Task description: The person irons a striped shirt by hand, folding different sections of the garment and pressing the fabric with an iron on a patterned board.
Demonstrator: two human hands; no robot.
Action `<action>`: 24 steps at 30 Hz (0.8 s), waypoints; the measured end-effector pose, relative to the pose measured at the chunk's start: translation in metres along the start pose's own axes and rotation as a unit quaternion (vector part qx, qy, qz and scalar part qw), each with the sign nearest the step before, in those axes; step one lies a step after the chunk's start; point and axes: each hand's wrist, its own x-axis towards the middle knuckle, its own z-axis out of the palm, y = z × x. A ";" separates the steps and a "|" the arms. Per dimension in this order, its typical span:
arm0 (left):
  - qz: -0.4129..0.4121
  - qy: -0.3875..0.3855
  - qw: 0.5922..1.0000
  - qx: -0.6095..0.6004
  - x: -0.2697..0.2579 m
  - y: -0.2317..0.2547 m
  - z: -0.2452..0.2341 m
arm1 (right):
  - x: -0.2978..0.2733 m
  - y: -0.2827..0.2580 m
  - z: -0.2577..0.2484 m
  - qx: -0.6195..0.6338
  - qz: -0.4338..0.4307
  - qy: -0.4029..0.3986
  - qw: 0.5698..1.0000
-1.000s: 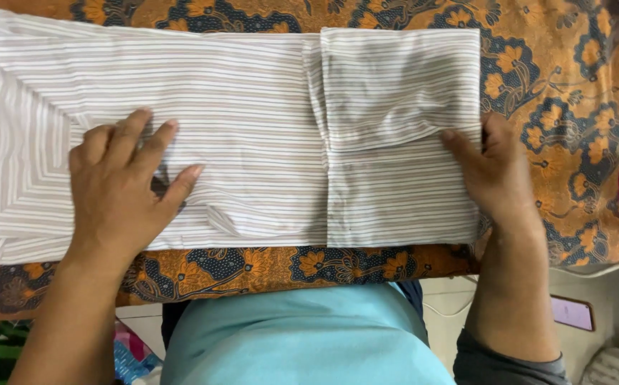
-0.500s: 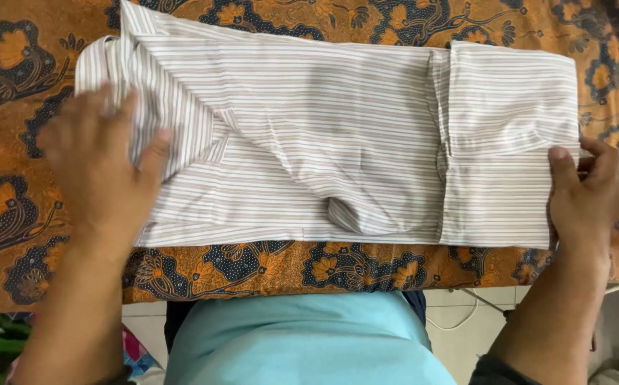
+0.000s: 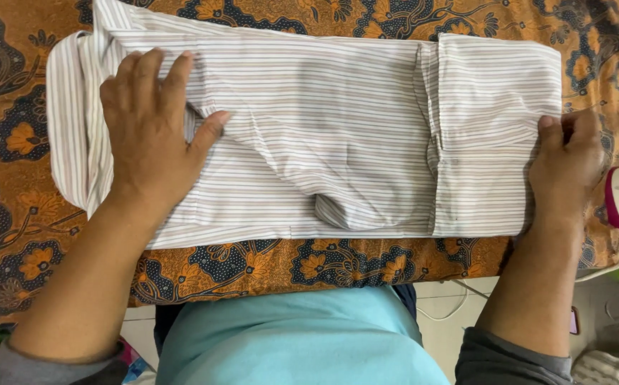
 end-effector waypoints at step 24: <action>-0.004 -0.003 1.000 -0.010 -0.015 -0.021 0.027 | -0.017 -0.124 -0.024 -0.107 -0.096 -0.246 0.958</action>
